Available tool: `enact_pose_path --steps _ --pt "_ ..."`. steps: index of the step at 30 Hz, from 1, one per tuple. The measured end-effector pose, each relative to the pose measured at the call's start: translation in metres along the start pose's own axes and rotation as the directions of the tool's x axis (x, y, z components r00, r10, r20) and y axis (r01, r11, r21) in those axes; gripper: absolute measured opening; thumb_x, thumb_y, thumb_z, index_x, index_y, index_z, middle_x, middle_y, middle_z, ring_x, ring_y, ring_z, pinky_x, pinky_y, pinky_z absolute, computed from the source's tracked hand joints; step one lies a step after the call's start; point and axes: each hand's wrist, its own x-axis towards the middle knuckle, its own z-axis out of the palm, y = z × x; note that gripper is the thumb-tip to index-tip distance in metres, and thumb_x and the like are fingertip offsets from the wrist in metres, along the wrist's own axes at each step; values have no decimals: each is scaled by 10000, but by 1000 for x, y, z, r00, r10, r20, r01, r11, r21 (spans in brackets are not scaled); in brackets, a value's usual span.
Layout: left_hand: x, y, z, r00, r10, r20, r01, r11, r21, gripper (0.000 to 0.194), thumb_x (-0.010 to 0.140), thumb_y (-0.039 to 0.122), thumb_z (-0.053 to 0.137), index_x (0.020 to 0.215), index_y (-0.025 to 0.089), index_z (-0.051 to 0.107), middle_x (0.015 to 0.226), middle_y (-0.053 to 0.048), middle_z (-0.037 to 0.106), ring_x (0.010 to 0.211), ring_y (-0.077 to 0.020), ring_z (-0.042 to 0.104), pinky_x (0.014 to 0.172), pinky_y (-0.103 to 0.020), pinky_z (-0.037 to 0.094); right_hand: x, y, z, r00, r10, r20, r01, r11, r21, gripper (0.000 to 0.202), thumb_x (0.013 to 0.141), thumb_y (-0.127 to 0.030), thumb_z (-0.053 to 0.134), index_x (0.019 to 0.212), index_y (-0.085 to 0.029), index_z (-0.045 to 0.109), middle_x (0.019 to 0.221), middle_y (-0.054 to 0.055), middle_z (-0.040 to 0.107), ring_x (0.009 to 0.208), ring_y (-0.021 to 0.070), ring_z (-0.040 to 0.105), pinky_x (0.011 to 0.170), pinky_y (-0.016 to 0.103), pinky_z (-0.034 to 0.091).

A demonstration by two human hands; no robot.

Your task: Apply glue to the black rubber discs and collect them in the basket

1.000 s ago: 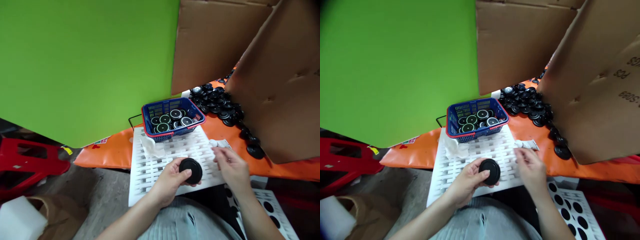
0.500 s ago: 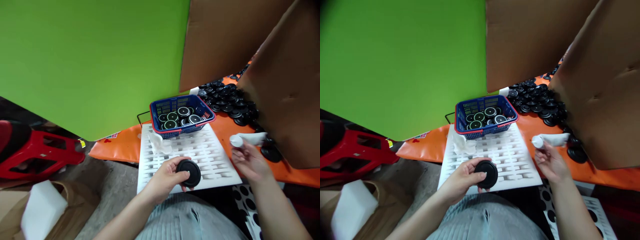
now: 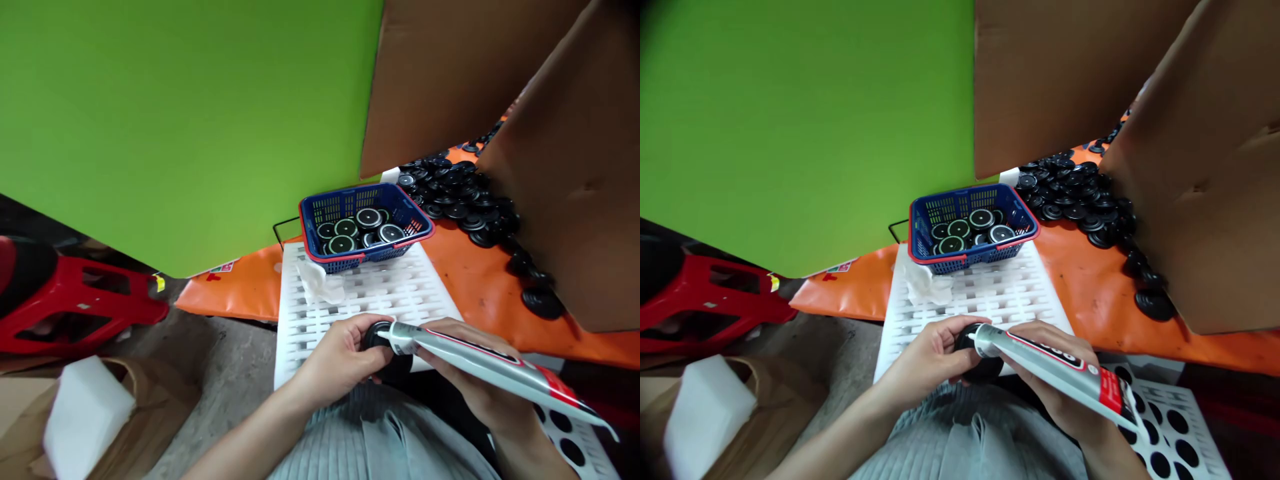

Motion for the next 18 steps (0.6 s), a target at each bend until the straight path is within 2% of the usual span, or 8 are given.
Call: enact_pose_path --steps 9,12,18 --pt "-4 -3 -1 1000 27 13 -27 1000 -10 427 786 178 652 1212 210 666 867 -5 660 636 -93 530 537 -186 483 -3 -2 4 1000 0 21 0 1000 10 160 851 -230 686 996 -292 714 979 12 749 911 206 708 772 307 587" --pt "-4 -3 -2 999 28 20 -28 1000 -1 411 787 190 657 1195 225 680 878 -3 668 665 -103 551 568 -197 491 -3 -2 6 998 -46 32 45 999 23 162 847 -196 681 989 -272 699 950 28 734 877 204 700 753 308 577" --pt "-4 -5 -2 998 7 69 -9 1000 19 382 821 233 660 1202 210 679 928 -23 667 701 -105 560 601 -193 475 2 -9 5 974 -129 187 126 992 31 86 842 -158 660 868 -229 618 759 5 638 647 145 611 601 274 499"
